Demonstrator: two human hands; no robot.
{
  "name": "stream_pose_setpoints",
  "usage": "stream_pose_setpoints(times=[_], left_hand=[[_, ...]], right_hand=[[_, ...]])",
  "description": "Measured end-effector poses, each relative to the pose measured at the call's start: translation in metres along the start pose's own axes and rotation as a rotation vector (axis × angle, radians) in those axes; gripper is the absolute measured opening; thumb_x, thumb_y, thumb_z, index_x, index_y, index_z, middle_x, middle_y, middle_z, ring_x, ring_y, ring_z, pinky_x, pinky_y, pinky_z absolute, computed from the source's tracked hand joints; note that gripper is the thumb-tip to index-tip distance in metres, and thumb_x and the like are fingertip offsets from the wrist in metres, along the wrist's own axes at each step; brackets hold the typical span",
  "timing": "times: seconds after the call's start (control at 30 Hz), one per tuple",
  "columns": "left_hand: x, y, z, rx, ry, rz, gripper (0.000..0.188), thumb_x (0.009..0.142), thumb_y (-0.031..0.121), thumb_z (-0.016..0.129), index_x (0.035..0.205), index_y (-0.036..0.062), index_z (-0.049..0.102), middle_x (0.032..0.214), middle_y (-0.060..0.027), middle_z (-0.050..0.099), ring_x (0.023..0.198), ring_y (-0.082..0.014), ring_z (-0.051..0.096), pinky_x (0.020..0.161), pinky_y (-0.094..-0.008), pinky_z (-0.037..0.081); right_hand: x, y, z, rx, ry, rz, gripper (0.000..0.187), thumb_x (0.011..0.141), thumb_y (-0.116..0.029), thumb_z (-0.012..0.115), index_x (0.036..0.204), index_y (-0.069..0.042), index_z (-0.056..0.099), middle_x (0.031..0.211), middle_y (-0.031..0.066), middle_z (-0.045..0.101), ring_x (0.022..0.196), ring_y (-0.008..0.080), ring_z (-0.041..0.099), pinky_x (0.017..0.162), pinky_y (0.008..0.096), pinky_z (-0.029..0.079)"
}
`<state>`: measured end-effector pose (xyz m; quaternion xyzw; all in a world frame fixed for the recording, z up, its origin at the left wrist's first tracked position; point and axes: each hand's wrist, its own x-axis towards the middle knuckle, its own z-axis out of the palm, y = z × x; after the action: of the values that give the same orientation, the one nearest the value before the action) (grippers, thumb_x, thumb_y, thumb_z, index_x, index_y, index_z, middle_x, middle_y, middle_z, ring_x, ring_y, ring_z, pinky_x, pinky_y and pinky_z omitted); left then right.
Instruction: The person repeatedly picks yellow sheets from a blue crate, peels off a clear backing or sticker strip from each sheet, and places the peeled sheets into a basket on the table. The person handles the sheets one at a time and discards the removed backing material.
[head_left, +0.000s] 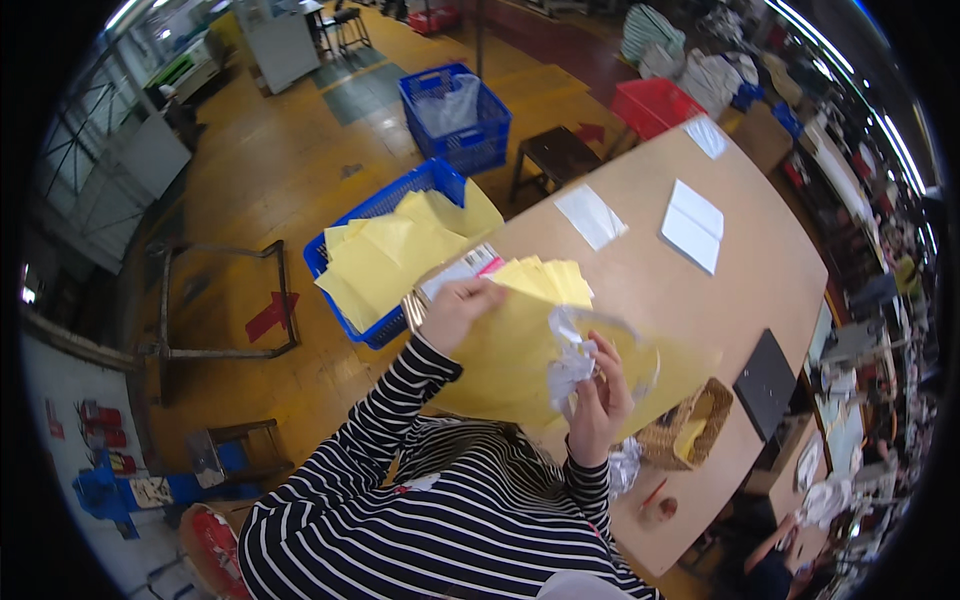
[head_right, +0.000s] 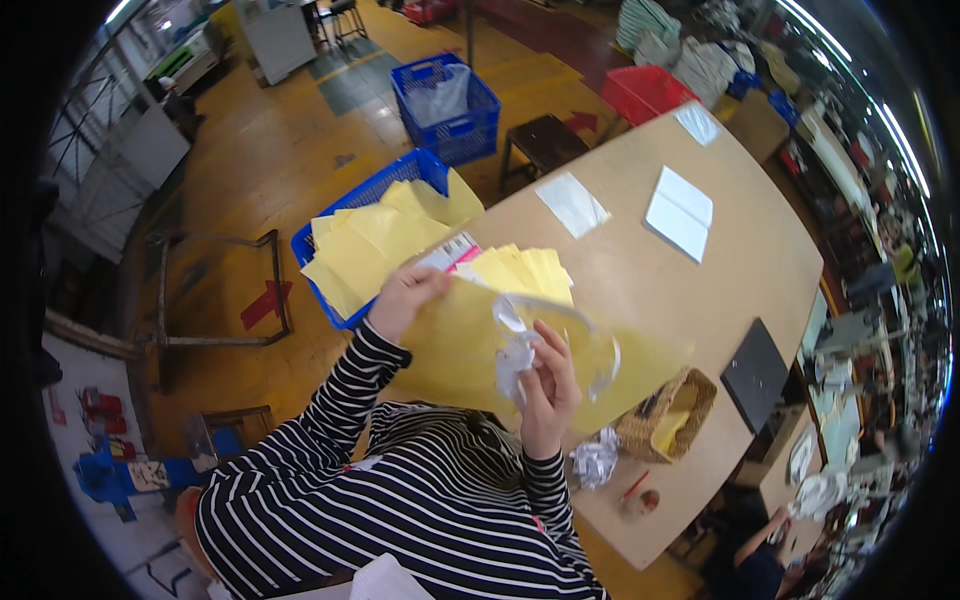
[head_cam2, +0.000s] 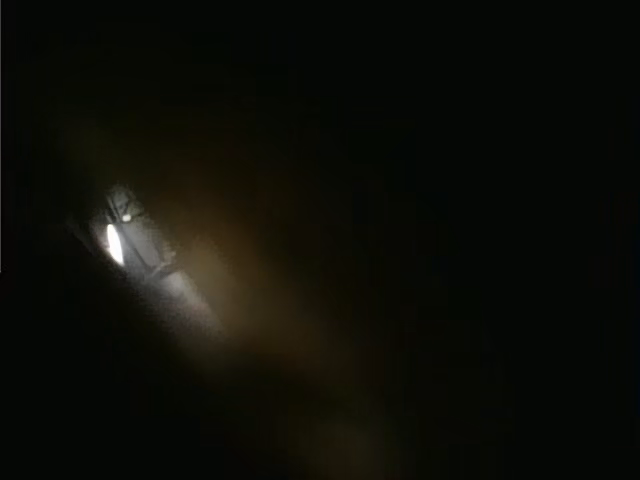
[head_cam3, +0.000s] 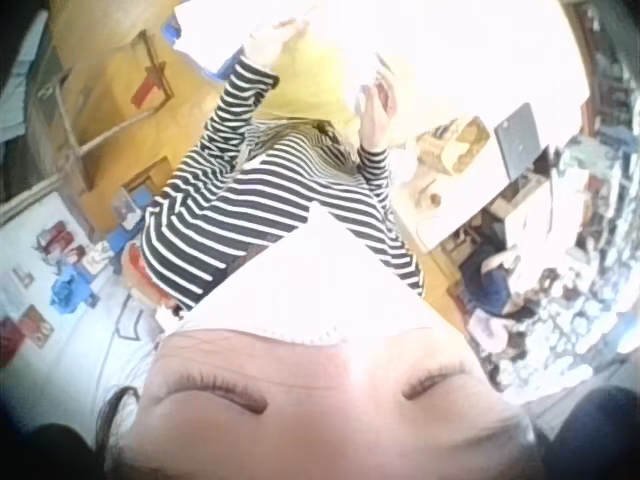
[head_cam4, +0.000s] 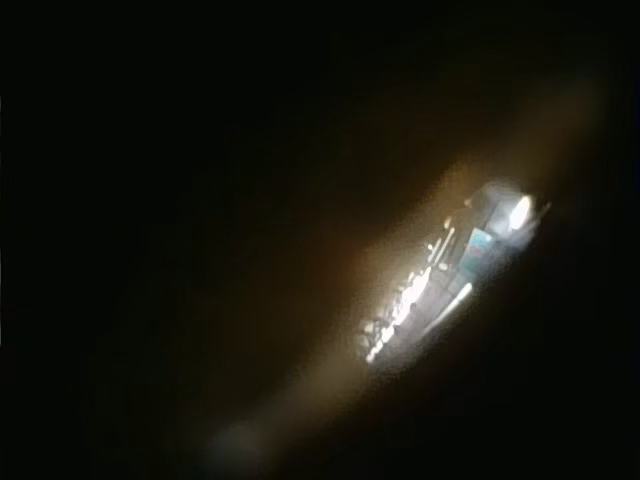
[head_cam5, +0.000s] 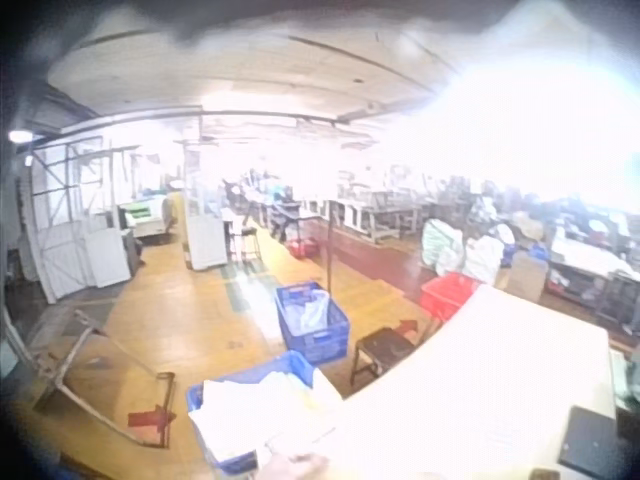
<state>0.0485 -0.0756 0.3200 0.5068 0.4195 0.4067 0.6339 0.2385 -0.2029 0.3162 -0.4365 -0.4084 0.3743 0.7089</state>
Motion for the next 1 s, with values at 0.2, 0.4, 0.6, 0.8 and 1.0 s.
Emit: stream_pose_setpoints(times=[0.2,0.4,0.6,0.8,1.0], left_hand=[[0.01,0.008,-0.024,-0.389,0.249,0.009,0.021,0.091,0.019,0.062,0.093,-0.0012,0.068,0.083,-0.0014,0.067,0.072,-0.0066,0.061,0.068,-0.0197,0.047],[0.019,-0.005,-0.046,-0.616,0.311,0.039,0.023,0.093,0.02,0.057,0.107,0.0025,0.062,0.1,-0.0069,0.066,0.086,-0.018,0.065,0.078,-0.0303,0.053],[0.022,-0.018,-0.08,-0.829,0.386,0.064,0.035,0.097,0.03,0.049,0.123,0.0075,0.054,0.119,-0.0089,0.061,0.109,-0.0256,0.058,0.094,-0.0394,0.047],[0.018,-0.028,-0.085,-0.775,0.505,0.1,0.038,0.098,0.034,0.046,0.125,0.0074,0.052,0.119,-0.0095,0.061,0.107,-0.0248,0.059,0.094,-0.0388,0.048],[0.007,-0.014,-0.073,-0.762,0.436,0.128,0.042,0.1,0.036,0.04,0.123,0.0024,0.052,0.114,-0.0093,0.06,0.102,-0.0205,0.059,0.087,-0.0313,0.05]], right_hand=[[0.002,-0.002,-0.014,0.126,0.241,0.073,0.024,0.084,0.007,0.052,0.107,0.006,0.059,0.12,0.0134,0.055,0.107,0.0195,0.054,0.094,0.0318,0.042],[-0.006,0.002,-0.019,-0.01,0.183,-0.015,0.024,0.081,0.008,0.054,0.105,0.004,0.061,0.119,0.0131,0.055,0.106,0.019,0.054,0.094,0.0317,0.042],[-0.01,0.001,-0.047,-0.017,0.14,-0.041,0.028,0.073,0.01,0.055,0.1,0.004,0.061,0.114,0.0142,0.056,0.104,0.0208,0.054,0.093,0.0342,0.041],[-0.021,-0.007,-0.069,-0.034,-0.102,-0.016,0.024,0.07,0.008,0.056,0.093,0.005,0.061,0.107,0.015,0.058,0.102,0.0213,0.055,0.092,0.0331,0.041],[-0.005,-0.015,-0.063,-0.041,0.177,-0.109,0.025,0.074,0.005,0.055,0.099,0.006,0.058,0.112,0.0134,0.054,0.099,0.0188,0.055,0.089,0.0295,0.041]])
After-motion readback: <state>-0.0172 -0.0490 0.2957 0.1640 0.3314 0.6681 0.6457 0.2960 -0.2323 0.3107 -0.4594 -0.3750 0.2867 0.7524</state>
